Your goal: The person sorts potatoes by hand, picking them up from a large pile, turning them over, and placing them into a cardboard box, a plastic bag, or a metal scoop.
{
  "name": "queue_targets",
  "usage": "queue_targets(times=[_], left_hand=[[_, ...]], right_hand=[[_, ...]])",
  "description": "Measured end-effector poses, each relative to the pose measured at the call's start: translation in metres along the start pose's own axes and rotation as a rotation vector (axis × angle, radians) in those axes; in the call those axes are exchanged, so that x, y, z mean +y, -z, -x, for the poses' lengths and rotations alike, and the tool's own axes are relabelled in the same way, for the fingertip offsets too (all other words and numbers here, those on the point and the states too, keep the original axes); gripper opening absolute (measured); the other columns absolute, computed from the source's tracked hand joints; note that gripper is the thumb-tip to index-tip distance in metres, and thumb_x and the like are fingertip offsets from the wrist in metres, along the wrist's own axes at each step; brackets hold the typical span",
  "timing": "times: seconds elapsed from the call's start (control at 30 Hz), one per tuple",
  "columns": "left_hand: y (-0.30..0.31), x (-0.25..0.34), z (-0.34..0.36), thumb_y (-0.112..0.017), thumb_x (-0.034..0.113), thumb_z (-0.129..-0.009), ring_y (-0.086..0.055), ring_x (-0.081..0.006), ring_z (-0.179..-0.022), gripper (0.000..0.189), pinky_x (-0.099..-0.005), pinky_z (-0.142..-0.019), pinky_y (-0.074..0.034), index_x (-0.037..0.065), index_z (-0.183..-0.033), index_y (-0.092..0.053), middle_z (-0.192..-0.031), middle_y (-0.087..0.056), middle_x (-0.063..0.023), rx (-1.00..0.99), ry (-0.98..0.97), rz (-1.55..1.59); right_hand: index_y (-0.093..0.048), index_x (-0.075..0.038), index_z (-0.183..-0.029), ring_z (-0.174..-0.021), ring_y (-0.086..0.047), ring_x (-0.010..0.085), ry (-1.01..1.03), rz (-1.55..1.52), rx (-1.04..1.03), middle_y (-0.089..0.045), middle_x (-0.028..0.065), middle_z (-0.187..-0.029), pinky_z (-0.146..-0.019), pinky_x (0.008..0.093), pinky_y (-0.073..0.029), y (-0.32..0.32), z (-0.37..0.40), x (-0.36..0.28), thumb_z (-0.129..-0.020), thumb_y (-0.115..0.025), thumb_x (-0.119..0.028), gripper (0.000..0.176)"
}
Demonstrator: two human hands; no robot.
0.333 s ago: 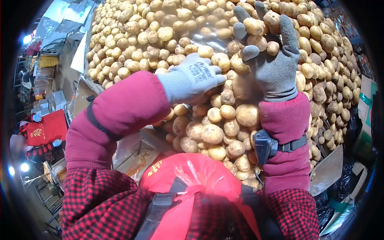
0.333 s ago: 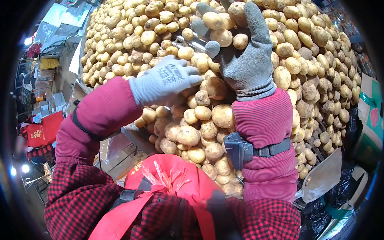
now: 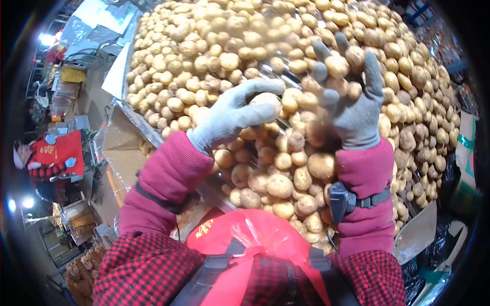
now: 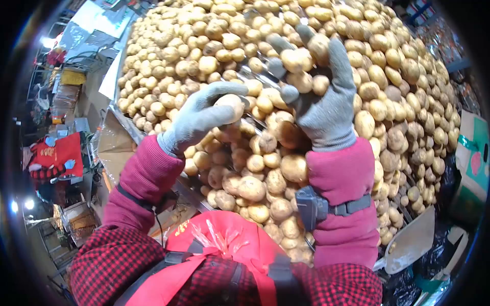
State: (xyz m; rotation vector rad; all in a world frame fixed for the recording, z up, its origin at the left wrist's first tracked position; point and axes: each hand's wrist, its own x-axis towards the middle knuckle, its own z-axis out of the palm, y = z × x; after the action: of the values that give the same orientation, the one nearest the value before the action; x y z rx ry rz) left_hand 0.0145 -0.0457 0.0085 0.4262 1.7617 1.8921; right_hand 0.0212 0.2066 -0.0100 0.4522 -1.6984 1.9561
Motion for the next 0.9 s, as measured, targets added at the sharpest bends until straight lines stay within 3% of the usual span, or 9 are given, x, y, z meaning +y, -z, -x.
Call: queue_targets(times=[0.03, 0.13, 0.17, 0.23, 0.3, 0.43, 0.7, 0.83, 0.9], left_hand=[[0.009, 0.006, 0.009, -0.073, 0.017, -0.096, -0.069, -0.0155, -0.097, 0.049, -0.0301, -0.084, -0.059, 0.003, -0.141, -0.059, -0.125, -0.07, -0.0103, 0.025, 0.186, 0.261], [0.012, -0.035, 0.021, -0.057, 0.049, -0.105, -0.07, -0.017, -0.087, 0.059, -0.021, -0.067, -0.053, 0.006, -0.145, -0.054, -0.119, -0.072, -0.011, 0.175, -0.199, 0.112], [0.017, -0.028, 0.025, -0.057, 0.049, -0.105, -0.07, -0.017, -0.087, 0.059, -0.021, -0.067, -0.053, 0.006, -0.145, -0.054, -0.119, -0.072, -0.011, 0.192, -0.212, 0.107], [0.022, -0.009, 0.038, -0.051, 0.063, -0.105, -0.069, -0.0167, -0.085, 0.072, -0.0202, -0.063, -0.051, 0.006, -0.149, -0.05, -0.123, -0.07, -0.012, 0.163, 0.11, 0.646], [0.022, -0.006, 0.05, -0.057, 0.062, -0.103, -0.068, -0.0147, -0.094, 0.076, -0.0247, -0.071, -0.056, 0.01, -0.157, -0.043, -0.126, -0.069, -0.0125, 0.178, 0.025, 0.609], [0.015, 0.009, 0.085, -0.069, 0.031, -0.103, -0.067, -0.01, -0.094, 0.06, -0.0201, -0.073, -0.053, 0.006, -0.153, -0.048, -0.12, -0.068, -0.0055, 0.262, -0.003, 0.502], [0.022, -0.018, 0.146, -0.063, 0.047, -0.103, -0.062, -0.0112, -0.084, 0.05, -0.0233, -0.063, -0.052, 0.009, -0.136, -0.062, -0.105, -0.067, -0.0017, 0.572, 0.122, 0.443], [0.012, -0.002, 0.11, -0.063, 0.04, -0.105, -0.064, -0.0125, -0.101, 0.062, -0.0281, -0.081, -0.056, 0.008, -0.155, -0.046, -0.115, -0.064, -0.0027, 0.716, 0.101, 0.321], [0.019, 0.002, 0.092, -0.073, 0.039, -0.098, -0.06, -0.03, -0.129, 0.079, -0.0396, -0.112, -0.048, 0.006, -0.161, -0.037, -0.149, -0.055, -0.0164, 0.659, -0.113, -0.202]], right_hand=[[-0.035, -0.006, -0.161, -0.117, -0.068, 0.0261, -0.138, -0.26, -0.156, -0.055, 0.0221, -0.152, -0.082, 0.0327, -0.063, 0.0, -0.005, -0.021, -0.107, -0.06, -0.014, 0.06], [-0.033, -0.009, -0.164, -0.117, -0.068, 0.0283, -0.529, -0.956, 0.0, -0.049, 0.024, -0.157, -0.075, 0.0305, -0.064, -0.003, -0.006, -0.027, -0.115, -0.039, -0.039, 0.058], [-0.034, -0.009, -0.164, -0.117, -0.068, 0.0278, -0.393, -0.643, -0.057, -0.049, 0.0233, -0.157, -0.073, 0.0314, -0.064, -0.002, -0.003, -0.022, -0.114, -0.042, -0.042, 0.06], [-0.035, -0.007, -0.163, -0.118, -0.067, 0.027, -0.458, -0.708, 0.002, -0.05, 0.0226, -0.156, -0.074, 0.0321, -0.064, 0.001, -0.001, -0.015, -0.114, -0.04, -0.044, 0.062], [-0.034, -0.016, -0.164, -0.123, -0.065, 0.0266, -0.639, -1.007, -0.135, -0.044, 0.0213, -0.161, -0.077, 0.0297, -0.063, 0.009, -0.012, -0.021, -0.113, -0.05, -0.032, 0.056], [-0.041, -0.018, -0.162, -0.112, -0.068, 0.0248, -0.482, -0.543, -0.081, -0.046, 0.0179, -0.161, -0.072, 0.0334, -0.061, 0.007, -0.001, -0.014, -0.111, -0.046, -0.049, 0.06], [-0.047, -0.021, -0.158, -0.115, -0.069, 0.0254, -0.679, -0.919, -0.073, -0.054, 0.0159, -0.155, -0.067, 0.0296, -0.062, 0.023, -0.007, 0.003, -0.112, -0.048, -0.041, 0.05], [-0.046, -0.021, -0.159, -0.116, -0.069, 0.0236, -0.589, -0.802, -0.05, -0.055, 0.0133, -0.154, -0.072, 0.0353, -0.064, 0.014, -0.003, -0.004, -0.11, -0.051, -0.047, 0.056], [-0.045, -0.02, -0.16, -0.125, -0.065, 0.026, -0.676, -1.04, -0.218, -0.053, 0.0141, -0.157, -0.078, 0.0381, -0.063, 0.023, -0.015, 0.001, -0.111, -0.049, -0.047, 0.056]])
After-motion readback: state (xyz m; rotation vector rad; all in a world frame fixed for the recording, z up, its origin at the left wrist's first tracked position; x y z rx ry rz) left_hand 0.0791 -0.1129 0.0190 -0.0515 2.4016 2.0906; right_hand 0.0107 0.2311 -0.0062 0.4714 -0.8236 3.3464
